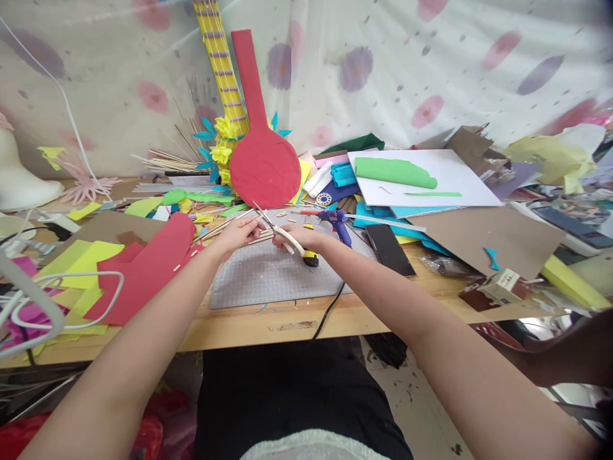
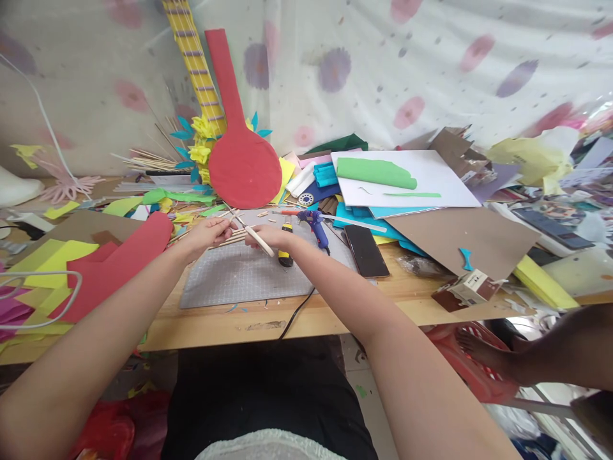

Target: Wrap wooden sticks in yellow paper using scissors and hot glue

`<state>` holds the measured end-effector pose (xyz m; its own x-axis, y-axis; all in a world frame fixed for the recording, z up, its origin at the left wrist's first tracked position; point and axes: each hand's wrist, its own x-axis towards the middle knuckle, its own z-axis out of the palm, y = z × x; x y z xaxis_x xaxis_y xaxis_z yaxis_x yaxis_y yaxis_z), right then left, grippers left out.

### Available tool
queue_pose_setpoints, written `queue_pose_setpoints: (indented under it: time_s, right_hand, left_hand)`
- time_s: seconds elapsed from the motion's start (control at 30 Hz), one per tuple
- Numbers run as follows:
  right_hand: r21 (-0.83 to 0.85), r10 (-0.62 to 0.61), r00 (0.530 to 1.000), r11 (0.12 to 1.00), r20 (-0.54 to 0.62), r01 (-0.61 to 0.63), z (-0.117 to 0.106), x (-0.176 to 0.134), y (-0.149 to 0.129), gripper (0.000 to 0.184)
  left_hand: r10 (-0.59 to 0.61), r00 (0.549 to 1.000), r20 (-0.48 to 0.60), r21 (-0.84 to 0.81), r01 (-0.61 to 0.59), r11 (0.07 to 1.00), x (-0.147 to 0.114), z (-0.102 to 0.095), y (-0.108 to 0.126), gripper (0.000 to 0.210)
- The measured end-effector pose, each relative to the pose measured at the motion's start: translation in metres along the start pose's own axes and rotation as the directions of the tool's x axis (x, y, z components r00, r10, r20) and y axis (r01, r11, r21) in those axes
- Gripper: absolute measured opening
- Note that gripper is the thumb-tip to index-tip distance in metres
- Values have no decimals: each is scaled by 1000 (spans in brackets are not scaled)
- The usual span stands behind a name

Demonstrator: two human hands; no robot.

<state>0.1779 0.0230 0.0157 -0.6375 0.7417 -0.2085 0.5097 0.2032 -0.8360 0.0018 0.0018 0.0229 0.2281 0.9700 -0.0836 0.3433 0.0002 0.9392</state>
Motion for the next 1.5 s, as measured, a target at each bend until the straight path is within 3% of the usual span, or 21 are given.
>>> queue_pose_setpoints:
  time_s: [0.1,0.17,0.23,0.27,0.33,0.47,0.53,0.63,0.7,0.77,0.83,0.97,1.07,1.27,1.4,1.5]
  right_hand:
    - [-240,108,986,961,-127,-136,-4,-5,1,15]
    - [-396,156,962,887,-225,-236,-3,-9,3,26]
    - [-531,150,956,805,-250,-265,2,-13,5,36]
    - [-595,130,962,763,-239,-251,5,-15,6,38]
    - [-704,89,977,681,-194,-202,13,-19,5,41]
    - [-801,178,984,588,-7,-112,9,-21,-14,50]
    - [-759,104,994,649,24,-50,-1,-19,-26,46]
    - [-650,-145,965,759,-217,-32,-12,-14,-35,36]
    - [-621,-183,950,784,-255,-15,-10,-8,-30,35]
    - [-616,-177,964,787,-197,18,-2,-3,-20,34]
    - [-592,-214,953,805,-216,47,7,3,-8,33]
    - [-528,-309,908,840,-281,122,14,8,5,30]
    - [-505,-315,907,852,-280,140,12,10,7,29]
    - [-360,-231,888,929,-397,80,9,15,13,34]
    - [-267,-234,881,955,-412,129,6,23,21,34]
    - [-250,-199,853,964,-482,84,4,28,25,34]
  left_hand:
    - [-10,999,-49,44,12,999,-1,-12,-4,38]
    - [3,990,-139,176,22,984,1,-25,-10,36]
    - [55,963,-263,378,50,924,4,-38,-14,32]
    - [73,942,-329,473,97,876,4,-44,-15,30]
    - [115,931,-348,618,135,775,2,-50,-15,27]
    - [133,970,-203,763,72,643,-9,-41,-9,28]
    - [135,987,-84,791,-16,612,-13,-31,-6,28]
    - [120,991,58,784,-119,609,-14,-19,-5,31]
    - [136,987,90,783,-154,603,-11,-16,-6,34]
    - [164,981,102,790,-180,586,-7,-14,-8,35]
    - [190,975,116,778,-208,593,-3,-14,-11,36]
    - [228,960,164,648,-279,709,4,-12,-13,39]
    - [197,970,146,618,-244,747,5,-11,-14,39]
    - [202,979,-27,798,-101,594,4,-4,-6,37]
    - [130,991,10,802,-86,591,8,0,2,36]
    - [87,996,-29,789,-31,614,13,2,7,38]
